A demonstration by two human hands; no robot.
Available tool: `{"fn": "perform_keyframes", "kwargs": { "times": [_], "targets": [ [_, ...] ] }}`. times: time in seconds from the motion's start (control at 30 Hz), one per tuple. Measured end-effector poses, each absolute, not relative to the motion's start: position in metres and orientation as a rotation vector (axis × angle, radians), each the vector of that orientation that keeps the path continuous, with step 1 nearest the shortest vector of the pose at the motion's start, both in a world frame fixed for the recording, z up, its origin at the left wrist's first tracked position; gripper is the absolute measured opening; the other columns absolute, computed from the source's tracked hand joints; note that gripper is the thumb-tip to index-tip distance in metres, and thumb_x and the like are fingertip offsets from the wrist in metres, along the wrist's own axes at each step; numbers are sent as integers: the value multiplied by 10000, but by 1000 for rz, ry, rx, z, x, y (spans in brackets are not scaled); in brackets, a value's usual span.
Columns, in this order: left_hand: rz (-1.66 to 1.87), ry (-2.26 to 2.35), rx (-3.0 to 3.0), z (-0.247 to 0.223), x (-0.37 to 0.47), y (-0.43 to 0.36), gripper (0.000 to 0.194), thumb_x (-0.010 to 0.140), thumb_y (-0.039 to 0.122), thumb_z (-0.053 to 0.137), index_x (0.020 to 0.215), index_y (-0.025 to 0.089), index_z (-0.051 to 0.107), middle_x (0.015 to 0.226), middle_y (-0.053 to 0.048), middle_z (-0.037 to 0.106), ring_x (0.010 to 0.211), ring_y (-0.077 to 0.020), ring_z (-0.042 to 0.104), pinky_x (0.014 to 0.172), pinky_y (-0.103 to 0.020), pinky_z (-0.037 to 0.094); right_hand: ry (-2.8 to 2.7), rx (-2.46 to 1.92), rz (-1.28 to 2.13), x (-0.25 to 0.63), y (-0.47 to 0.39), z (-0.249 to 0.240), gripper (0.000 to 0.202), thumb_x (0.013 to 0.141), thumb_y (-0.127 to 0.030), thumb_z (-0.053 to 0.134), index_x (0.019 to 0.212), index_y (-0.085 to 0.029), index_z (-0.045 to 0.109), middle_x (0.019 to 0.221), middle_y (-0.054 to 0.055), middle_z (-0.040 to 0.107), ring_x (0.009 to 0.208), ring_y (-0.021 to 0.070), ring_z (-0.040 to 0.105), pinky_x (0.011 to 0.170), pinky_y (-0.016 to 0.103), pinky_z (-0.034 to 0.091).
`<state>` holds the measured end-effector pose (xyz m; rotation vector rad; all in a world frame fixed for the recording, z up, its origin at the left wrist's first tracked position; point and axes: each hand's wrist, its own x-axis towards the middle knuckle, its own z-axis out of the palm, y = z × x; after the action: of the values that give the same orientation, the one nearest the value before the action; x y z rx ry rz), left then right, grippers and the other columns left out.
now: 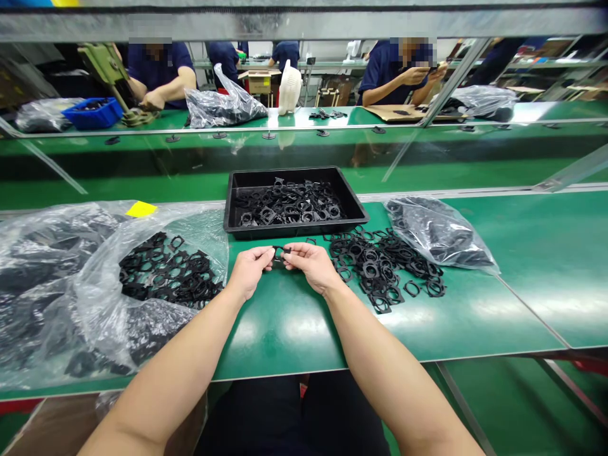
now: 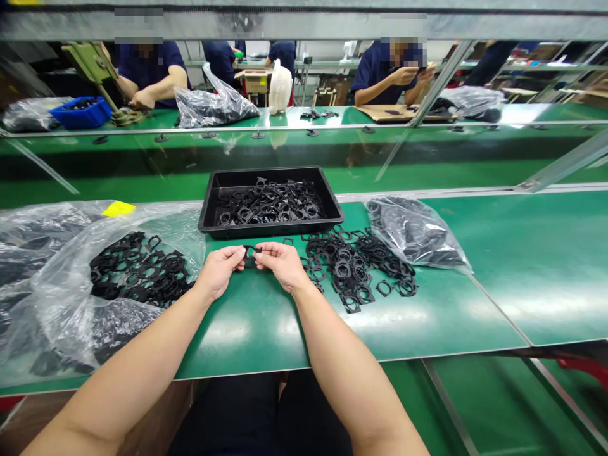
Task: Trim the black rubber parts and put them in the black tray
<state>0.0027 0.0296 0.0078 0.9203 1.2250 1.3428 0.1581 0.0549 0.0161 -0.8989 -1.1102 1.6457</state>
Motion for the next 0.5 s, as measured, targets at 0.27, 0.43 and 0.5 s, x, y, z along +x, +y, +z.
{"fn": "perform_keyframes", "kwargs": {
  "times": [0.27, 0.43, 0.5],
  "targets": [
    [1334, 1107, 832, 12, 2, 29, 350, 632, 384, 740, 859, 125, 676, 762, -29, 660, 635, -101, 567, 644, -258, 459, -1088, -918, 1657, 157, 55, 17, 392, 516, -299, 851, 826, -132, 676, 644, 5, 624, 575, 116, 577, 555, 244, 474],
    [1289, 1196, 955, 10, -1, 30, 378, 666, 396, 709, 919, 115, 689, 751, -45, 674, 602, -103, 569, 633, -262, 467, -1096, -942, 1661, 157, 54, 17, 393, 517, -310, 848, 821, -134, 673, 636, 3, 618, 563, 114, 568, 549, 247, 473],
    [1258, 1190, 965, 9, -2, 31, 391, 670, 410, 700, 923, 112, 688, 753, -53, 678, 610, -116, 581, 638, -274, 474, -1100, -947, 1657, 157, 54, 17, 396, 515, -315, 848, 819, -133, 670, 633, 3, 617, 562, 115, 567, 548, 248, 473]
  ]
}}
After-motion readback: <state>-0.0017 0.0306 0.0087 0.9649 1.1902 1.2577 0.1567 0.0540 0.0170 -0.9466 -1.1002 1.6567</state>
